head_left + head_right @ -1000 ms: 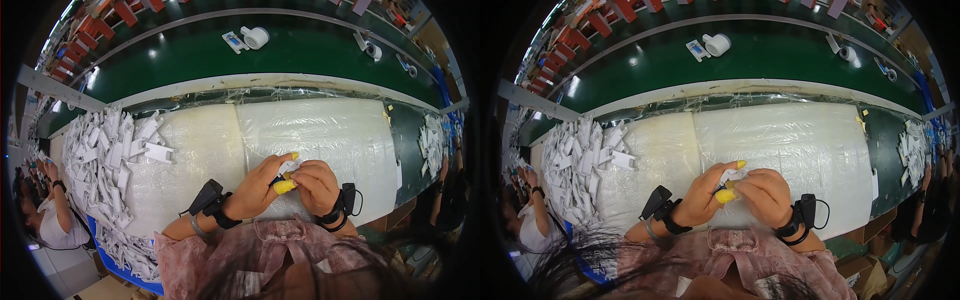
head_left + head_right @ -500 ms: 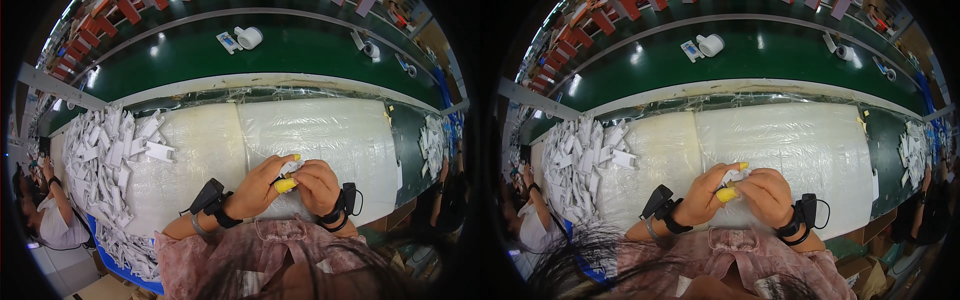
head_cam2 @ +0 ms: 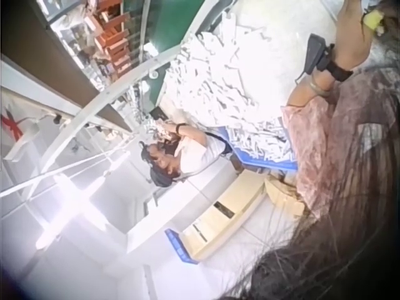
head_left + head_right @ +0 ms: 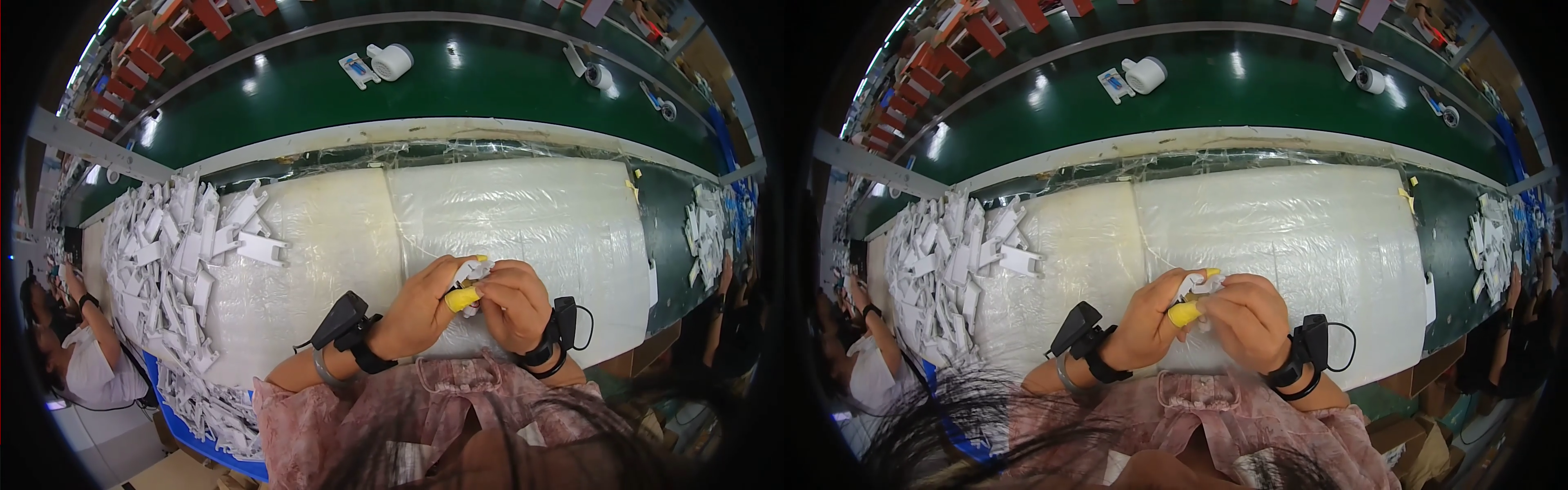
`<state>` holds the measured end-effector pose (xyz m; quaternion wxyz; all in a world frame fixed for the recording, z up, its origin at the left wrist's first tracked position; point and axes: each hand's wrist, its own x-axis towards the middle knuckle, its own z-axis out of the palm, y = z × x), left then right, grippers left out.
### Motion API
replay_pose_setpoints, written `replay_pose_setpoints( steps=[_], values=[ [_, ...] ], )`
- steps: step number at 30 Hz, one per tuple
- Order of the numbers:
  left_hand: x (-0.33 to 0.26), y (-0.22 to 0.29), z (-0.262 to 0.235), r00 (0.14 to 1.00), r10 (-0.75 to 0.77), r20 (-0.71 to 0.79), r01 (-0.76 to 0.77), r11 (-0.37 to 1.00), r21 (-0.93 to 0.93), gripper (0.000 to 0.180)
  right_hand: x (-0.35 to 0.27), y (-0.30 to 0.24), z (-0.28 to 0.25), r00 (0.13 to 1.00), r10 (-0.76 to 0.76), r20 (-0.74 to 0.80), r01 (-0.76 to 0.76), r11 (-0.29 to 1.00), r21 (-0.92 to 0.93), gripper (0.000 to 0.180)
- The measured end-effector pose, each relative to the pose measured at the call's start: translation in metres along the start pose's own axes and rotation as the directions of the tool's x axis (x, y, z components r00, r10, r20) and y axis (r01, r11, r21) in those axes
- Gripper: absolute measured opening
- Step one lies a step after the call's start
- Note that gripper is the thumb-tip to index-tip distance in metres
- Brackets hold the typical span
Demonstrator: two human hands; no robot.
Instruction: The person assembles a handheld fan by inserting a battery, applying a piece of tape to secure it, and fitting the plastic casing over the handle. Once assembled, the fan is placed on the conveyor belt and the process is repeated.
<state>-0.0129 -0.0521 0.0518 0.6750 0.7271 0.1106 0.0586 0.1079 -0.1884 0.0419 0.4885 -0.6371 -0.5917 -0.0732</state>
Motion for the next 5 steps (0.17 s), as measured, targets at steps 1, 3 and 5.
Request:
replay_pose_setpoints(
  steps=[1,3,5],
  values=[
    [-0.0007,-0.0008,0.0005,1.0,-0.026,-0.002,0.026,0.999,-0.031,0.041,-0.0006,-0.0005,0.0002,1.0,0.004,-0.002,-0.004,1.0,0.0,0.031],
    [-0.0012,-0.0012,0.0002,1.0,-0.012,-0.005,0.012,1.0,-0.009,0.04,-0.0012,-0.0011,0.0006,1.0,0.015,0.0,-0.015,1.0,-0.012,0.031],
    [-0.0016,-0.0017,0.0001,1.0,0.001,-0.008,-0.001,1.0,0.011,0.04,0.0001,-0.001,0.001,1.0,0.014,0.001,-0.014,1.0,-0.01,0.031]
  ],
)
